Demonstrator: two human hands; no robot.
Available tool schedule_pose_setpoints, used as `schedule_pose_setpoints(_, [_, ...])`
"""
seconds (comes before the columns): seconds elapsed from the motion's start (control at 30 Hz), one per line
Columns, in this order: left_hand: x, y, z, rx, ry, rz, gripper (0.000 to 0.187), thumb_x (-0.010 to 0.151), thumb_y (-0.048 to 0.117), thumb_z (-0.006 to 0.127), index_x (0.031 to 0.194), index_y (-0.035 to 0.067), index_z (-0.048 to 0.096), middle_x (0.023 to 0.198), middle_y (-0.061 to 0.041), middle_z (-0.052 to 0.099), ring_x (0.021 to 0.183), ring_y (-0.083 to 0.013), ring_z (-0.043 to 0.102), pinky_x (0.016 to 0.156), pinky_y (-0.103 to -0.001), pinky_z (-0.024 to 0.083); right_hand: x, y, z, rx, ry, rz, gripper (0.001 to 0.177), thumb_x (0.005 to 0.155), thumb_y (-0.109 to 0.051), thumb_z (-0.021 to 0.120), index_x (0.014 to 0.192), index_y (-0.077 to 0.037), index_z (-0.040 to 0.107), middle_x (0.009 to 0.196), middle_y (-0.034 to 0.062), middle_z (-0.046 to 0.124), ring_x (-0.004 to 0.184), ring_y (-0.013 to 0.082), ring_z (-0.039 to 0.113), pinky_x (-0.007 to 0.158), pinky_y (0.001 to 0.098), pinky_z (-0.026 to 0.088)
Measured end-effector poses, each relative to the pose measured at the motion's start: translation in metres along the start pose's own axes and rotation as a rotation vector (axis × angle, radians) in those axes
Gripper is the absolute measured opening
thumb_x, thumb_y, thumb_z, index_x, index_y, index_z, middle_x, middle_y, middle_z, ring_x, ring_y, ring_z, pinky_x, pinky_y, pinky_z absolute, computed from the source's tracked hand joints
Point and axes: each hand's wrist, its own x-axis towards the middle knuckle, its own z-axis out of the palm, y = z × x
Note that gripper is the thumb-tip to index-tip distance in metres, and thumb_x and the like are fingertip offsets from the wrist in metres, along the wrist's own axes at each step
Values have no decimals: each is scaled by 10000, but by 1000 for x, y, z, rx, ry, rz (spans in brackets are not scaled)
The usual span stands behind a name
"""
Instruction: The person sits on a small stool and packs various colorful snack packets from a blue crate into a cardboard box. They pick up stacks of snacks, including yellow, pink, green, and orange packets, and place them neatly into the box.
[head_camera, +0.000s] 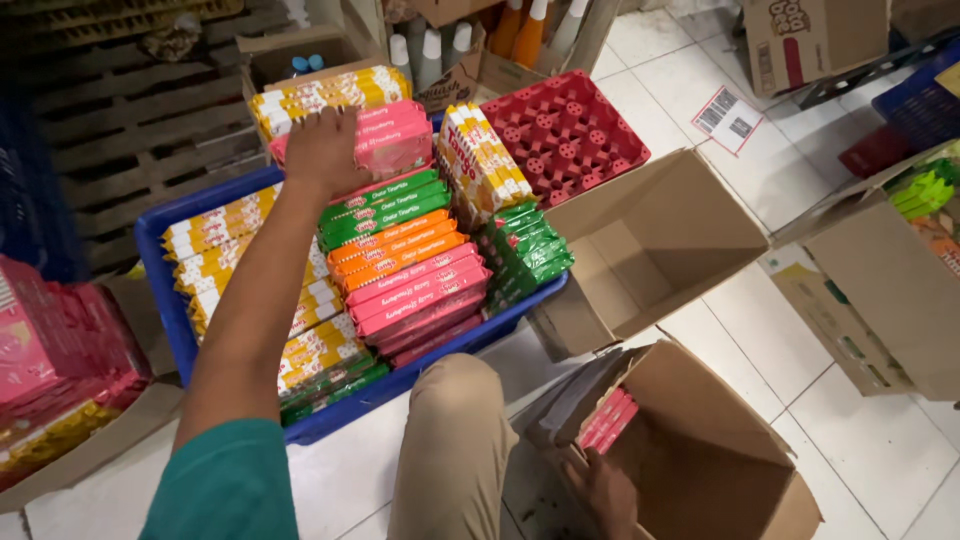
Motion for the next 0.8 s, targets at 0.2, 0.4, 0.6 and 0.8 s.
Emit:
schedule_pose_setpoints(0.2, [-10, 1, 1, 81, 239, 117, 935, 869, 737, 595, 1488, 45, 484, 1327, -188, 596, 1086, -427, 584, 838, -590, 476, 25, 28, 35, 104, 110, -173, 511, 816, -626, 706, 1271, -405, 631, 1065, 93, 772, 985, 334, 760, 792, 522, 578])
schedule_pose_setpoints(0.4, [-69, 77, -113, -99, 169, 99, 957, 909, 829, 516, 1447, 38, 484, 1316, -214, 602, 1112, -350, 591, 956, -504, 525, 0, -5, -26, 481, -92, 132, 470, 762, -559, 801, 1181, -355, 743, 1107, -31, 826, 1071, 126, 781, 949, 309, 546])
schedule_pose_setpoints(0.6, [-109, 169, -138, -833, -89, 16, 1000, 703, 479, 830, 1566, 189, 416, 1353, -201, 552, 1259, -387, 533, 996, -488, 452, 11, 5, -37, 1338, 433, -424, 290, 867, -206, 796, 1053, -70, 619, 985, 55, 668, 934, 125, 629, 847, 257, 516])
schedule_pose_setpoints(0.8, [-157, 304, -110, -1164, -261, 160, 885, 560, 475, 904, 1363, 220, 632, 1226, -101, 707, 1210, -307, 665, 1043, -435, 535, -48, -48, -174, 1764, 245, -464, 1152, 675, -308, 866, 1629, -246, 222, 1460, 196, 551, 1243, 315, 620, 1058, 529, 497])
